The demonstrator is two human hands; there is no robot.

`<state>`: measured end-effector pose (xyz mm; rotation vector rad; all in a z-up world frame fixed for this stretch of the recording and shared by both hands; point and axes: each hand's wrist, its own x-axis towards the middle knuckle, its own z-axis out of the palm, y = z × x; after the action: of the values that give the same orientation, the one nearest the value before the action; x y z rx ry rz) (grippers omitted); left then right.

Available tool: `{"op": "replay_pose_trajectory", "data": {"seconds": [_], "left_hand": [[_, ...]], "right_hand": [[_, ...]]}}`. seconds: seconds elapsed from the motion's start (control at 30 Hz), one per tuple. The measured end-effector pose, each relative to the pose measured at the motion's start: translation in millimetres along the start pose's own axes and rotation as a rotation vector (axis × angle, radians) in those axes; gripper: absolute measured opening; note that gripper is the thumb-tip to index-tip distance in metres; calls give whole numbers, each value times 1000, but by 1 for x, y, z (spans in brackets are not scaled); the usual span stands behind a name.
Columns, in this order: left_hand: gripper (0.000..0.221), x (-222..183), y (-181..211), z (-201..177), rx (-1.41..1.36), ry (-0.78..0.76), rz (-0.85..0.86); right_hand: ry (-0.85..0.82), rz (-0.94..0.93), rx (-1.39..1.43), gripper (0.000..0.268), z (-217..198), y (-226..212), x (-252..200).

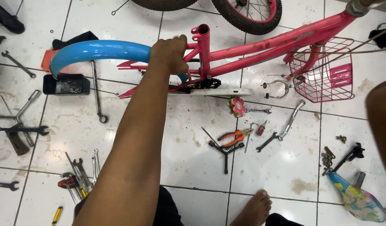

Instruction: Cleaning the chain guard and rear wheel area of a pink bicycle using a cloth and cleaning solution.

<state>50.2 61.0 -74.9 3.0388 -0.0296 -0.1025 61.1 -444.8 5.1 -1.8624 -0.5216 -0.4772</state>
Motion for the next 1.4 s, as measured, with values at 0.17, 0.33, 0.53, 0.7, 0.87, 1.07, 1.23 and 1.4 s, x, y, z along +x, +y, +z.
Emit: {"op": "replay_pose_trajectory", "data": {"seconds": [0.17, 0.33, 0.53, 0.7, 0.87, 1.07, 1.23, 1.4], "left_hand": [[44, 1, 0, -1, 13, -5, -3], [44, 4, 5, -15, 26, -103, -29], [45, 9, 9, -20, 52, -25, -11], [45, 5, 7, -13, 40, 28, 22], [47, 5, 5, -8, 40, 54, 48], [43, 12, 1, -7, 66, 116, 82], [46, 10, -2, -2, 51, 60, 36], [49, 10, -7, 10, 5, 46, 23]], "right_hand": [[78, -13, -42, 37, 113, -22, -29], [-966, -457, -660, 57, 212, 16, -52], [-869, -768, -700, 45, 287, 24, -59], [-932, -589, -647, 43, 311, 31, -74], [-962, -342, -541, 51, 304, 25, -65], [-1263, -296, -524, 62, 292, 15, -56], [-1147, -423, -450, 52, 293, 19, -67], [-1127, -434, -435, 58, 300, 14, -63]]}}
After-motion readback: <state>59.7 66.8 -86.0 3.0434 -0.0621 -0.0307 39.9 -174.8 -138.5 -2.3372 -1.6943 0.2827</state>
